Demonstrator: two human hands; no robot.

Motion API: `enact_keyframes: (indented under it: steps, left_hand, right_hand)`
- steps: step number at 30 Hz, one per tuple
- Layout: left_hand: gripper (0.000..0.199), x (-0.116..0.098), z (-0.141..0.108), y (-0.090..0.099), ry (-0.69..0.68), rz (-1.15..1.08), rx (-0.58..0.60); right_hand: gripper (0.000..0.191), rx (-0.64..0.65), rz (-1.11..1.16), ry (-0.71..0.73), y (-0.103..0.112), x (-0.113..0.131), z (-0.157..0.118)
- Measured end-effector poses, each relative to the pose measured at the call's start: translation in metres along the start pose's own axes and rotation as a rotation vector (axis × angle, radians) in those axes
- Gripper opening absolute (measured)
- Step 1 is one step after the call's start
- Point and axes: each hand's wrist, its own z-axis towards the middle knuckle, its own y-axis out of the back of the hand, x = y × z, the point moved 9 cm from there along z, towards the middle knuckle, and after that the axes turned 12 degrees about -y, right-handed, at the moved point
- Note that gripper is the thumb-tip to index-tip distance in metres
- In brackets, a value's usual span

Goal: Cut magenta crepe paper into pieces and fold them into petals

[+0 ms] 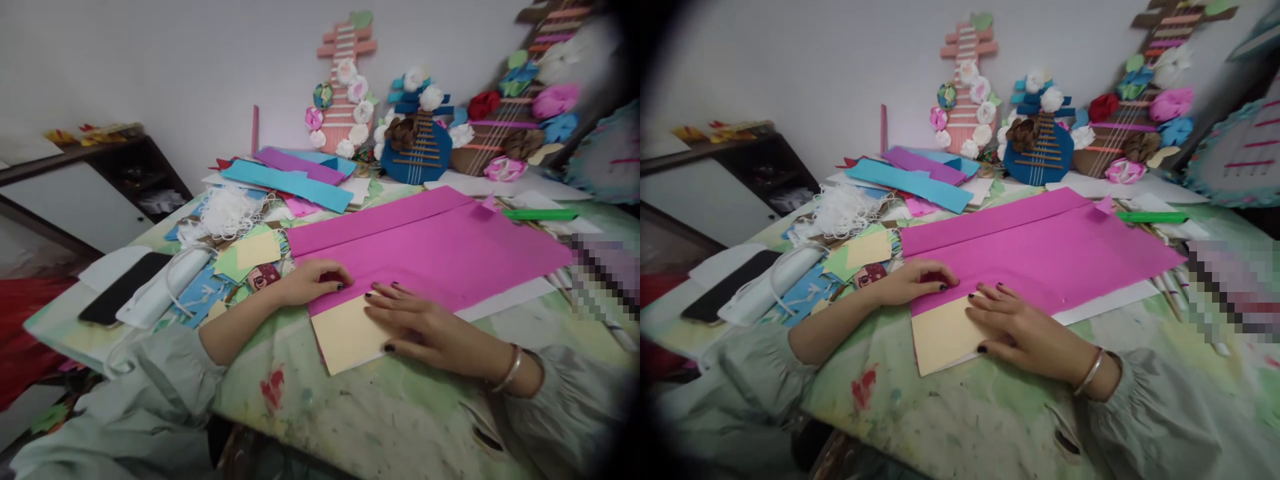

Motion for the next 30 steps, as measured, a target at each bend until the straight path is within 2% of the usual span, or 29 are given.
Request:
enact_keyframes:
  steps: [4, 9, 16, 23, 30]
  left_hand:
    - [0.019, 0.001, -0.002, 0.002, -0.062, -0.023, 0.011]
    - [0.018, -0.007, -0.003, 0.004, -0.192, -0.008, 0.026]
    - [0.017, -0.017, -0.002, -0.009, -0.336, 0.076, 0.065]
    - [0.018, -0.019, -0.001, -0.012, -0.364, 0.147, 0.097]
    - [0.022, -0.015, -0.002, -0.01, -0.342, 0.13, 0.083]
  right_hand:
    - [0.054, -0.035, -0.043, -0.056, -0.003, -0.013, 0.004]
    - [0.058, -0.058, -0.09, -0.028, 0.004, -0.008, 0.001]
    - [0.057, -0.075, -0.162, -0.061, 0.012, -0.019, -0.009]
    - [0.047, -0.165, -0.192, -0.058, 0.012, -0.016, -0.004]
    - [0.06, -0.125, -0.216, -0.123, 0.007, -0.02, -0.001]
